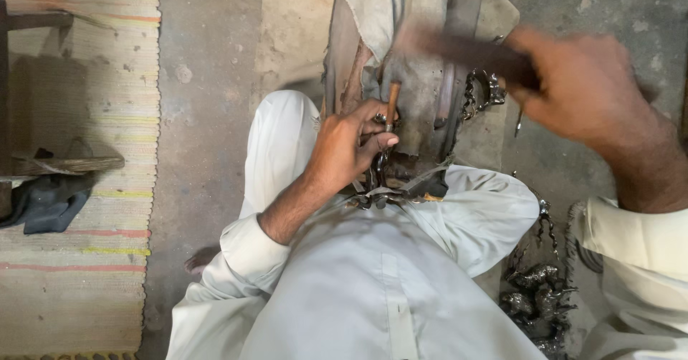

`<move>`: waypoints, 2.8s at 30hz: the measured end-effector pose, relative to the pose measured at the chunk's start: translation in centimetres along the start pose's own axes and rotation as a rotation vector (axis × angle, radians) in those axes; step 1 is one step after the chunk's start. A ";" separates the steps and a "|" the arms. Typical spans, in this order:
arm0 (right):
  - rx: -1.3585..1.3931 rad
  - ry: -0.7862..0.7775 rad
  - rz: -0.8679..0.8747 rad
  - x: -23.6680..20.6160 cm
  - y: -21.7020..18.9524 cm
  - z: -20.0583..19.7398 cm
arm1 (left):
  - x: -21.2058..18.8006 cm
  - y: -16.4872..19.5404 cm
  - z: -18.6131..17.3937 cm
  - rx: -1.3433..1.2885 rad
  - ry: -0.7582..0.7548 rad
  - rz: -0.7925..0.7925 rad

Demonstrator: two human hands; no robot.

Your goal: The person sits cross-legged on the floor with a small anvil block and hammers details into small silver metal animal figurines, holding each piece against the block with a punch. They then use pliers and a file to refine and adjust the figurines, setting finished pieces aside.

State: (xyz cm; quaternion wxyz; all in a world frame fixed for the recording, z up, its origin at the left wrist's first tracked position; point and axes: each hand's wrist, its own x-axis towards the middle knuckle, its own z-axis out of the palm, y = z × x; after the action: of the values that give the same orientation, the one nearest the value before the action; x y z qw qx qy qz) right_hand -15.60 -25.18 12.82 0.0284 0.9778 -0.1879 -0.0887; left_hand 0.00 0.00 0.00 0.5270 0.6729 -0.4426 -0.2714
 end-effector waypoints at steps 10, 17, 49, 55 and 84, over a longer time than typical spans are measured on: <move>-0.030 0.046 -0.026 -0.2 -0.9 -0.5 | 0.5 1.0 -0.4 -0.071 -0.037 -0.067; 0.048 0.096 0.029 -1.2 0.3 0.4 | 1.0 1.6 -0.9 0.035 -0.090 0.049; 0.164 0.050 0.216 -1.8 -1.7 -0.8 | 0.3 1.6 -0.7 0.082 -0.076 0.036; 0.049 0.091 0.066 -1.5 -1.0 -1.0 | 0.2 1.2 -0.3 0.047 -0.058 -0.044; -0.048 0.215 -0.035 -2.2 -1.2 0.0 | -0.1 1.3 -0.5 0.065 -0.057 -0.002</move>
State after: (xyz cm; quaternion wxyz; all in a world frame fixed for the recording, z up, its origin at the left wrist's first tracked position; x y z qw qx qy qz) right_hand -17.19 -23.29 13.09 0.0704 0.9838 -0.1643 0.0119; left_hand -0.02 0.31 1.36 0.4917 0.6821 -0.4654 -0.2764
